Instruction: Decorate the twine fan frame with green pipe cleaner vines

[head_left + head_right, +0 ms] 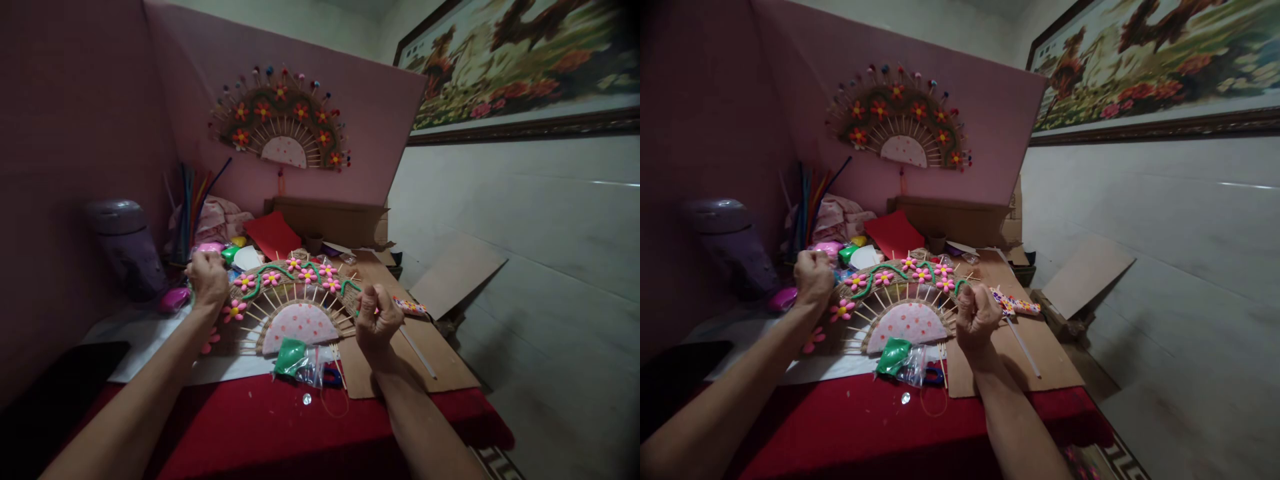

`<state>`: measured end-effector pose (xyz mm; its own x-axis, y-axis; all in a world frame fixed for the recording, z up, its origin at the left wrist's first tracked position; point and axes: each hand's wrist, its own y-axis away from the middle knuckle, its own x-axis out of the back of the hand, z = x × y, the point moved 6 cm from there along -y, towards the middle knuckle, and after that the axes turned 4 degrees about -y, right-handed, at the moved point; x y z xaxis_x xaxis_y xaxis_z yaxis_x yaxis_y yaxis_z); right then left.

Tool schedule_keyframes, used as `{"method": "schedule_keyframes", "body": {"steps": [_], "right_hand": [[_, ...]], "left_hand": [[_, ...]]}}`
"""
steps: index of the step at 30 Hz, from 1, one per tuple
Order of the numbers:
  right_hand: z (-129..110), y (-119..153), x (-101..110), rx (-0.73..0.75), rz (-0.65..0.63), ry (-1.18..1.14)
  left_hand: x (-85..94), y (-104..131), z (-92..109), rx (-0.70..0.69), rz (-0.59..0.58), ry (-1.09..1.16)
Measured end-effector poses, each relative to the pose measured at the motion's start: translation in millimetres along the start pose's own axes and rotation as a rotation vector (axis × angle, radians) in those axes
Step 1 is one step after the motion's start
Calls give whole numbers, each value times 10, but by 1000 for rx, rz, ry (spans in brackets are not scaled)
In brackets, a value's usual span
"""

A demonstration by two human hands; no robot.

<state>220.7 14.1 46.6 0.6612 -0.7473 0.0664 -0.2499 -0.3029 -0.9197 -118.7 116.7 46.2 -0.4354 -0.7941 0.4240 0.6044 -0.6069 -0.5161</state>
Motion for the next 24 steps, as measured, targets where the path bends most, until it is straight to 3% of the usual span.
{"method": "schedule_keyframes", "body": {"steps": [4, 8, 10, 12, 14, 16, 19, 22, 24], "right_hand": [[-13, -5, 8, -6, 1, 3], [-24, -11, 19, -18, 11, -19], [-27, -13, 30, -33, 34, -46], [-31, -15, 38, -52, 59, -65], [-36, -17, 31, -63, 63, -71], [-41, -18, 19, -64, 57, -73], [-38, -17, 9, -56, 55, -77], [-28, -13, 2, -49, 50, -84], [-21, -11, -6, -51, 39, -88]], "left_hand": [[246, -116, -120, 138, 247, 362], [507, -161, -69, 250, 291, 572], [636, -153, 42, 196, 303, 642], [749, -101, 191, 39, 362, 637], [702, -27, 373, -162, 258, 556], [497, 76, 523, -328, 13, 393], [159, 288, 619, -559, -275, -66], [-14, 442, 602, -729, -355, -454], [-47, 494, 587, -775, -355, -576]]}}
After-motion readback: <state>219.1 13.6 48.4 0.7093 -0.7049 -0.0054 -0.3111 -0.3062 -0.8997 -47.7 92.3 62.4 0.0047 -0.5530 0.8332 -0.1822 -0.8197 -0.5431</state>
